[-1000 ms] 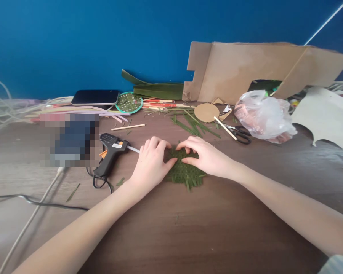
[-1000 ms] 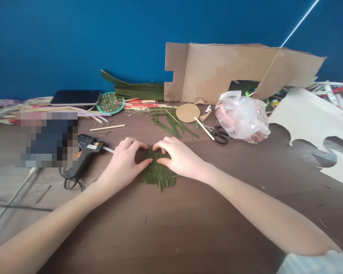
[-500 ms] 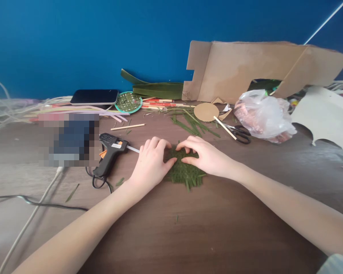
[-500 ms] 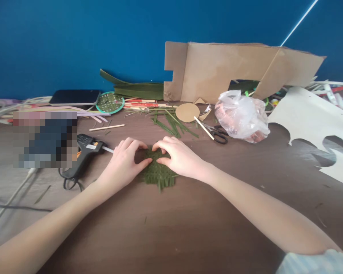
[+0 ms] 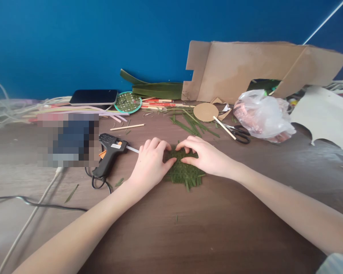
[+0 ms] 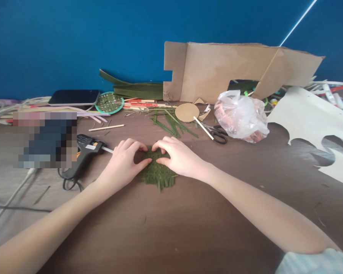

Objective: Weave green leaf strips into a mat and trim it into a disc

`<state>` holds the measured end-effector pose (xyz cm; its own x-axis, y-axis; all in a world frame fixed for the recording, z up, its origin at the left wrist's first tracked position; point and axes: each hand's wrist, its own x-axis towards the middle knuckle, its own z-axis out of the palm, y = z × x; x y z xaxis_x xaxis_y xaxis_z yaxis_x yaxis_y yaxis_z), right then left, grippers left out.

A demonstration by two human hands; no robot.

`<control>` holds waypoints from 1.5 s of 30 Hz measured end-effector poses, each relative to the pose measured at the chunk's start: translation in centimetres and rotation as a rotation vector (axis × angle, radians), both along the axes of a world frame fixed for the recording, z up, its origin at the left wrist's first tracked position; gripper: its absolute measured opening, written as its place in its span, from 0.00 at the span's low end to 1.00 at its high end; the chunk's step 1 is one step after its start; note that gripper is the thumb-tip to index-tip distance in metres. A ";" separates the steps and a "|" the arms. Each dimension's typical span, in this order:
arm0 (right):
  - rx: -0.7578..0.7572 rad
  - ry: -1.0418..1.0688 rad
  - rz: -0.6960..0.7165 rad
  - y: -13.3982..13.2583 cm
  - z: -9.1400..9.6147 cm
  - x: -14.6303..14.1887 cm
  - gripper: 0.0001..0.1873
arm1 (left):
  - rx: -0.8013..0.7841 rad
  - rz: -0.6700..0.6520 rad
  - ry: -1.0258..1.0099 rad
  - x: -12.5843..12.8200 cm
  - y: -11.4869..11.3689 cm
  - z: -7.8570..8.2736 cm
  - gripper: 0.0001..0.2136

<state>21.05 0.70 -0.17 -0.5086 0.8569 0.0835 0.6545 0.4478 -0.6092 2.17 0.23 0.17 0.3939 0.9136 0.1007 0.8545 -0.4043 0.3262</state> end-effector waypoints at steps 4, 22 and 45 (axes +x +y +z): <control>-0.013 0.023 -0.033 -0.1 -0.1 0.1 0.12 | 0.006 0.000 -0.002 0.0 0.0 0.0 0.09; 0.026 -0.049 -0.075 -0.2 0.3 0.0 0.09 | 0.006 -0.009 0.016 0.0 0.0 0.0 0.09; 0.027 -0.069 -0.103 -0.2 0.4 -0.1 0.11 | 0.035 -0.095 -0.071 -0.1 -0.2 -0.6 0.13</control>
